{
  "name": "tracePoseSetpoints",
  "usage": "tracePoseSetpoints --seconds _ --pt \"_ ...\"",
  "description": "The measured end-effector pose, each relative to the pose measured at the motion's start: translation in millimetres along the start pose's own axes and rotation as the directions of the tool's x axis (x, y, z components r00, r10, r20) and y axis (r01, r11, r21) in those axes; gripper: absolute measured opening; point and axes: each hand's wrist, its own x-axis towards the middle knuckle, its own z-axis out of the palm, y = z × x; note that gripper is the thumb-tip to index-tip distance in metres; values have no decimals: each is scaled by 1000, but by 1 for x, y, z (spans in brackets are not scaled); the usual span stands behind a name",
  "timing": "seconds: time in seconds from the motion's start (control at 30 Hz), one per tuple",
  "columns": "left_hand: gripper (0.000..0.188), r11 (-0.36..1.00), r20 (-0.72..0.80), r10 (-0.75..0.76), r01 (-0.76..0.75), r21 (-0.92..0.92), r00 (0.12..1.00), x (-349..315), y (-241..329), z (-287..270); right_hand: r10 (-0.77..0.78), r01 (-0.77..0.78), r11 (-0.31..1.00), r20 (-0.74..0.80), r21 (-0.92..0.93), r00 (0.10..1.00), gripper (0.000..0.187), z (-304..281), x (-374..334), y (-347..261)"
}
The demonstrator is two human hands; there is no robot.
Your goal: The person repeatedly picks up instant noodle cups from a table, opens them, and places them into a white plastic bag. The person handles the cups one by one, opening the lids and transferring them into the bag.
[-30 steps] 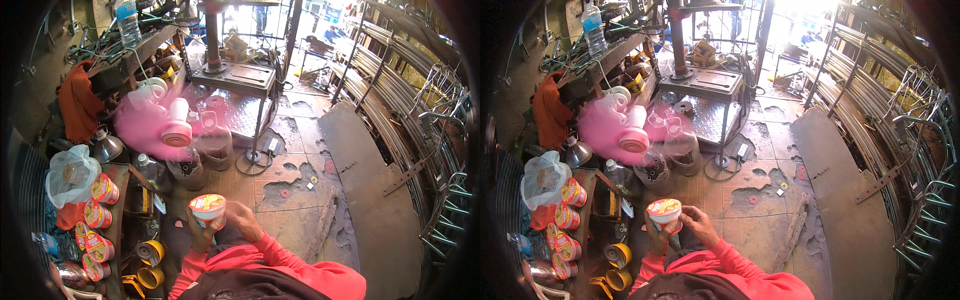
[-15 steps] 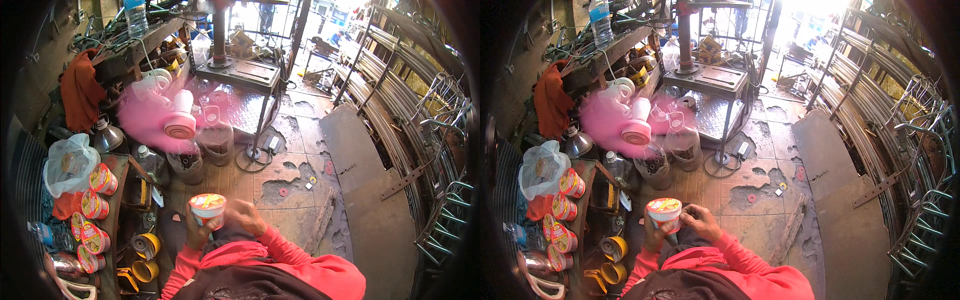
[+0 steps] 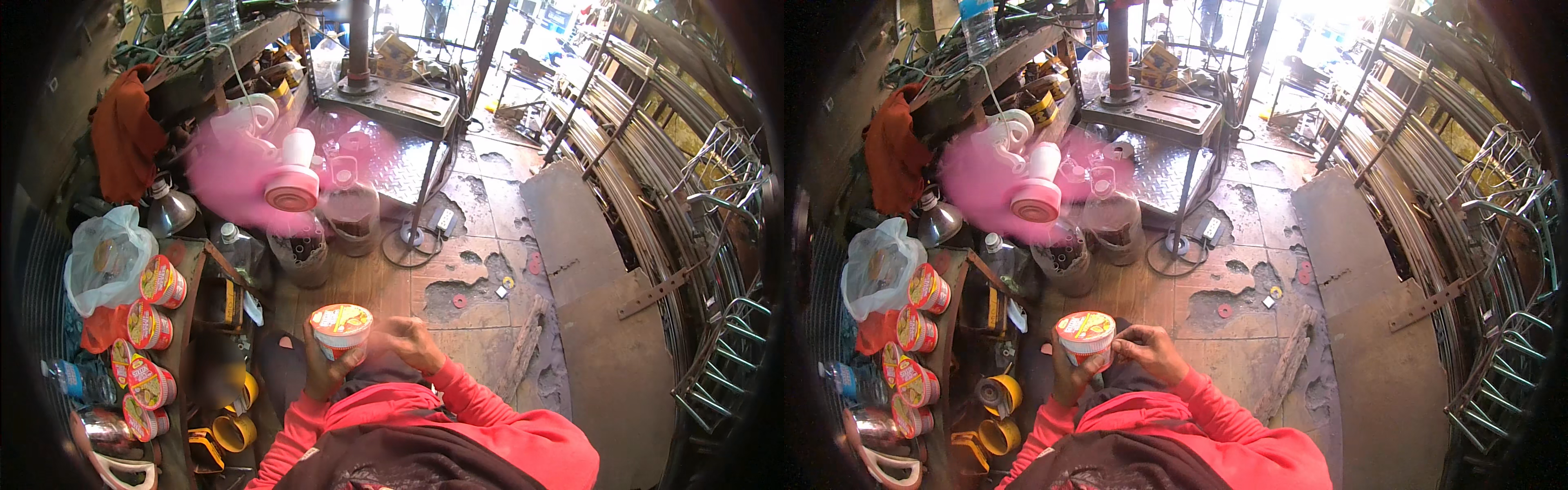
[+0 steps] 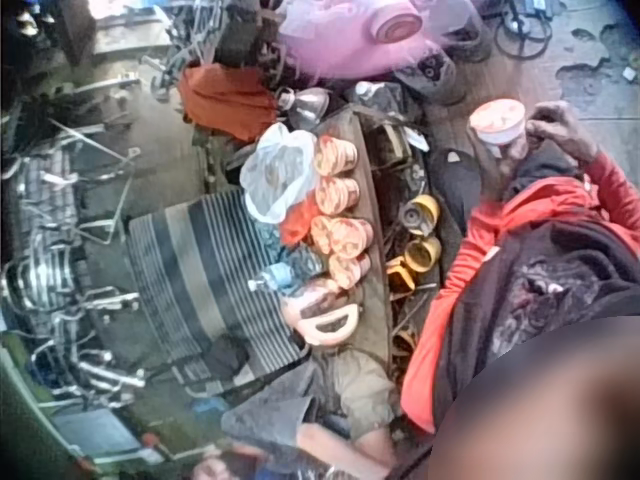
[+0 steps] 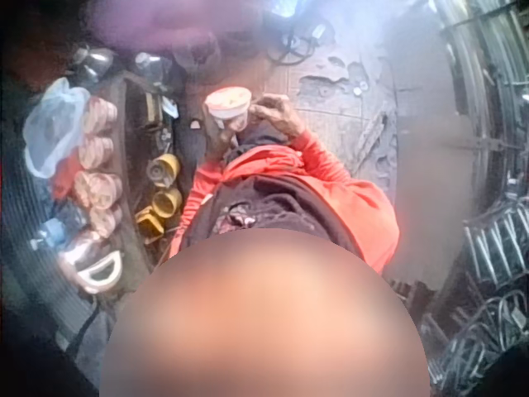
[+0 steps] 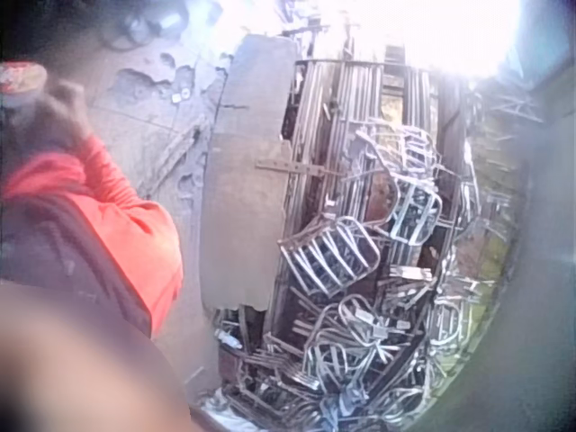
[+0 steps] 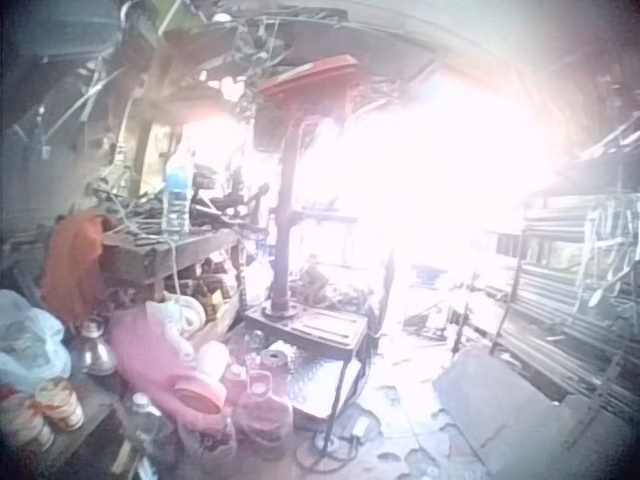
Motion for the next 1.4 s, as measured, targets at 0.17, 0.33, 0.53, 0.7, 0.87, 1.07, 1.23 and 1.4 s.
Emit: tracePoseSetpoints --seconds 0.17,0.33,0.53,0.7,0.87,1.07,1.23,1.4 --pt "75 997 -21 59 -58 48 998 -3 -1 -7 -46 43 998 -74 -39 996 23 18 2 10" --pt "76 999 -82 51 -50 6 995 -7 -13 -5 -96 61 990 -283 -130 954 20 40 -4 27" --pt "73 993 -108 98 -89 79 989 -2 -17 1 61 -54 998 -347 29 936 17 45 5 27" --pt "68 996 -62 43 -48 -72 997 1 -11 -3 243 -101 781 -151 617 958 27 35 -1 20" --pt "63 993 -16 2 -3 -119 1000 -2 -14 -2 84 -6 926 -190 378 978 28 29 -4 26" --pt "73 995 -102 73 -79 -60 992 -5 -25 -2 34 13 981 -238 194 971 28 27 -4 24" --pt "78 989 -68 135 -130 65 989 -8 -28 -3 78 -27 968 -199 248 977 27 27 -6 17" --pt "85 995 -29 100 -99 31 995 -5 -26 -3 56 -7 980 -241 199 969 24 23 -2 16"
